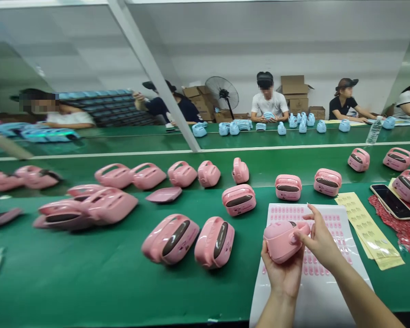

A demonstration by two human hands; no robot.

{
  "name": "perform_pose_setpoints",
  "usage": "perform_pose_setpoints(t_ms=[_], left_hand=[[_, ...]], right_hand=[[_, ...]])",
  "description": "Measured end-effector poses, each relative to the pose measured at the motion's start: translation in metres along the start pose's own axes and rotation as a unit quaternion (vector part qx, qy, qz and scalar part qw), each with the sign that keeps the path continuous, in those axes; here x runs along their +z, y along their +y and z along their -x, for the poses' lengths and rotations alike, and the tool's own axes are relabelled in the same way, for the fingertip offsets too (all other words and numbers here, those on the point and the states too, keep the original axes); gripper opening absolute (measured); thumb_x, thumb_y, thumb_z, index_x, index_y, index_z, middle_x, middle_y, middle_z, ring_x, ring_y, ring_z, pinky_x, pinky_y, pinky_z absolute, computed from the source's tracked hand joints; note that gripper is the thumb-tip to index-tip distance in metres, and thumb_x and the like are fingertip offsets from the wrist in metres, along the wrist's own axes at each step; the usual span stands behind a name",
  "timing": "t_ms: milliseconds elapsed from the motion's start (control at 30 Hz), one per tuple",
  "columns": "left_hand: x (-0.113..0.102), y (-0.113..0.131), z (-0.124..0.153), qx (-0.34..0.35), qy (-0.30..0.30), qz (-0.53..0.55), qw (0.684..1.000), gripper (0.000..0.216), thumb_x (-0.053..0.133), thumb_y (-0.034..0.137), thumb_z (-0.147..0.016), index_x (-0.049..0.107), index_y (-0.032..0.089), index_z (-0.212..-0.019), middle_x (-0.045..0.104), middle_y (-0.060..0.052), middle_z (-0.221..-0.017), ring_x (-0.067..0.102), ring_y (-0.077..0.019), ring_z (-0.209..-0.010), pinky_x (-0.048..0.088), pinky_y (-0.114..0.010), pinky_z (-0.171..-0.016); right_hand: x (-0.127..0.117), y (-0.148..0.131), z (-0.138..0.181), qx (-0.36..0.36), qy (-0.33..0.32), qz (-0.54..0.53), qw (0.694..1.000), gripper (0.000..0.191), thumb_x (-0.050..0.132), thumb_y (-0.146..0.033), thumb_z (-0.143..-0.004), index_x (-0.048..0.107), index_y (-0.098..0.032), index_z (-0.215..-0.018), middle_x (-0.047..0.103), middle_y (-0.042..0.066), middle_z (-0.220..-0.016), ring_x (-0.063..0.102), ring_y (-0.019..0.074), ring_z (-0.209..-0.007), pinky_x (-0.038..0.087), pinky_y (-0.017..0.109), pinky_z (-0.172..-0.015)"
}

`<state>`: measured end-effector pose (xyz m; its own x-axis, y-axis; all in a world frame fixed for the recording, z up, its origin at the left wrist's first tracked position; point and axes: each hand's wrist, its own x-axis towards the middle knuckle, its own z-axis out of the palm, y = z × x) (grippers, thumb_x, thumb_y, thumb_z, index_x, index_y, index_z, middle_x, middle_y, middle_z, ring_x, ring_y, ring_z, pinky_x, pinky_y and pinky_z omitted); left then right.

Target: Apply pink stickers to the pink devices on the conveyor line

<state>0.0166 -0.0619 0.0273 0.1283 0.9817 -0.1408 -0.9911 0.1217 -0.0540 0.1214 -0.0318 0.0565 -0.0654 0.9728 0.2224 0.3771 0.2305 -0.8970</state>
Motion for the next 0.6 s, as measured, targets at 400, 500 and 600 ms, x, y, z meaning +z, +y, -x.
perform_pose_setpoints(t_ms=[400,500,600], left_hand=[[-0.008,0.047,0.015,0.207,-0.102,-0.506,0.831,0.098,0.083,0.006,-0.036,0.048,0.032,-0.124,0.057,-0.007,-0.121,0.053,-0.0334,-0.109,0.038,-0.050,-0.095],[-0.012,0.054,0.012,0.230,-0.129,-0.624,0.735,0.098,0.078,-0.003,-0.031,0.054,0.029,-0.120,0.057,-0.009,-0.120,0.051,-0.0354,-0.110,0.036,-0.053,-0.096],[-0.016,0.055,0.010,0.179,-0.181,-0.684,0.684,0.093,0.077,0.001,-0.039,0.051,0.031,-0.124,0.055,-0.010,-0.124,0.053,-0.0354,-0.109,0.040,-0.054,-0.092]], right_hand=[[-0.036,-0.001,-0.017,0.011,-0.062,-0.074,0.995,0.050,0.057,-0.033,-0.074,0.041,-0.022,-0.119,0.049,0.011,-0.116,0.060,0.0151,-0.074,0.048,0.038,-0.072],[-0.038,-0.020,-0.022,-0.028,-0.133,-0.137,0.981,0.045,0.055,-0.020,-0.073,0.043,-0.022,-0.116,0.053,0.007,-0.108,0.059,0.0109,-0.068,0.049,0.032,-0.067],[-0.036,-0.034,-0.020,-0.044,-0.210,-0.133,0.968,0.052,0.056,-0.008,-0.068,0.045,-0.022,-0.117,0.056,0.004,-0.101,0.058,0.0093,-0.067,0.049,0.029,-0.066]])
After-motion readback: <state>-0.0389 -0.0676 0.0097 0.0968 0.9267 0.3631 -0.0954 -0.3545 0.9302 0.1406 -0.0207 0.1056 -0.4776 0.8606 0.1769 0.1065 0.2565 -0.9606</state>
